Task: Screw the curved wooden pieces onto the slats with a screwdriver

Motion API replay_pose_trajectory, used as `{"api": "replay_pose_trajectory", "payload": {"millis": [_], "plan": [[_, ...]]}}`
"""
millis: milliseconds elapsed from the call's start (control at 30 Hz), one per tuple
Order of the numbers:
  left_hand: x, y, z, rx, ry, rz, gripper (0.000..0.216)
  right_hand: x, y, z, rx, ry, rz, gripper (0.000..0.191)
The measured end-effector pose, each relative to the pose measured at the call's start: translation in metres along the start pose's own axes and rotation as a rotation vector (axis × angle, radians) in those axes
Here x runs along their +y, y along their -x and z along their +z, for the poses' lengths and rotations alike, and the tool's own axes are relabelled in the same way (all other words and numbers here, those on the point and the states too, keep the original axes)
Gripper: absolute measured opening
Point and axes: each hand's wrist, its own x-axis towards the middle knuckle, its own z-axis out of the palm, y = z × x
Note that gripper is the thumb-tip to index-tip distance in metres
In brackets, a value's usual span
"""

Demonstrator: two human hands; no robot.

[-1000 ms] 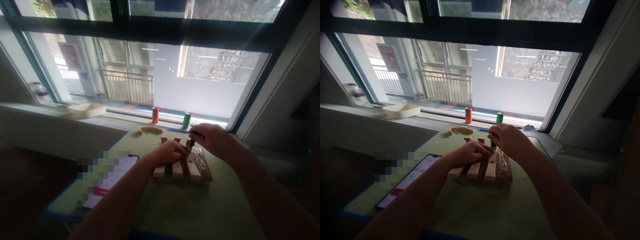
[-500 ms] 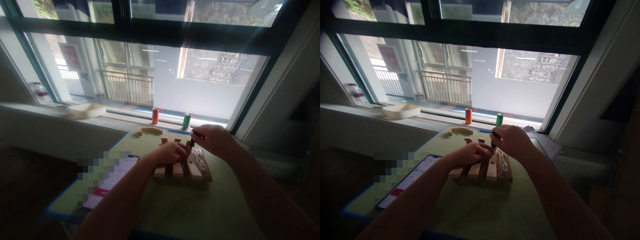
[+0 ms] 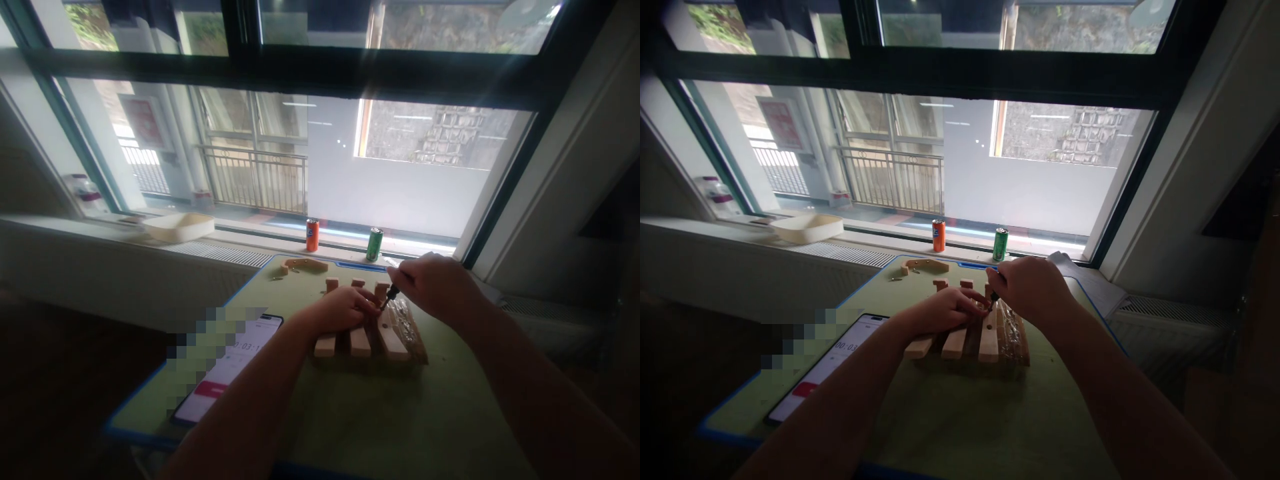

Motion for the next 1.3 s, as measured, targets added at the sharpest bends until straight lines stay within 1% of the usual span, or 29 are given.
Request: {"api": "replay_pose_trajectory", "payload": {"millis": [67,167,267,333,400,433,500,567,633,700,800,867,900,1000,1067,1100,1167,1233,1300], "plan": [[0.0,0.0,0.0,0.001,0.013,-0.007,0.034,-0.004,-0.001,0.003,0.009,-0.046,0.012,0.046],[0.0,0.0,0.0,0.0,0.014,-0.025,0.033,-0.001,0.001,0.005,-0.022,-0.181,-0.02,0.041],[-0.001,0.0,0.0,0.011,0.018,-0.037,0.032,0.011,0.002,0.004,-0.107,-0.338,-0.08,0.048],[-0.003,0.0,0.001,0.012,0.032,-0.044,0.031,0.019,0.002,0.003,-0.179,-0.415,-0.085,0.045],[-0.004,0.0,0.001,0.007,0.058,-0.051,0.031,0.022,-0.001,0.005,-0.209,-0.385,-0.061,0.043],[-0.005,0.0,0.002,0.004,0.073,-0.057,0.031,0.022,-0.002,0.006,-0.189,-0.321,-0.04,0.045],[-0.006,-0.001,0.002,0.008,0.097,-0.076,0.032,0.016,-0.004,0.009,-0.103,-0.158,-0.004,0.053],[-0.006,-0.001,0.003,0.013,0.106,-0.089,0.031,0.008,-0.005,0.012,-0.021,-0.062,0.033,0.053],[-0.004,-0.001,0.003,0.019,0.107,-0.086,0.031,0.004,-0.004,0.012,0.012,-0.08,0.041,0.045],[-0.003,0.0,0.002,0.025,0.115,-0.082,0.031,0.004,-0.003,0.01,0.013,-0.169,-0.001,0.039],[-0.003,0.0,0.002,0.023,0.127,-0.08,0.03,0.01,-0.001,0.006,-0.043,-0.321,-0.079,0.039],[-0.004,0.0,0.003,0.018,0.12,-0.076,0.03,0.012,-0.001,0.006,-0.075,-0.331,-0.09,0.04],[-0.006,0.0,0.003,0.018,0.117,-0.076,0.03,0.011,-0.001,0.006,-0.082,-0.296,-0.085,0.041],[-0.008,-0.002,0.004,0.032,0.133,-0.085,0.03,0.005,-0.001,0.007,-0.035,-0.135,-0.036,0.053],[-0.007,-0.002,0.003,0.028,0.174,-0.091,0.031,0.002,-0.002,0.006,0.013,-0.115,0.001,0.057],[-0.005,-0.001,0.002,0.021,0.198,-0.097,0.032,0.002,-0.002,0.005,0.033,-0.155,0.019,0.056],[0.001,0.001,-0.004,-0.007,0.231,-0.122,0.034,0.007,-0.004,0.003,0.079,-0.305,0.083,0.052],[0.009,0.005,-0.01,-0.02,0.237,-0.142,0.033,0.018,-0.007,0.005,0.163,-0.501,0.217,0.05],[0.017,0.009,-0.016,0.0,0.245,-0.112,0.029,0.03,-0.013,0.016,0.262,-0.738,0.405,0.047]]}}
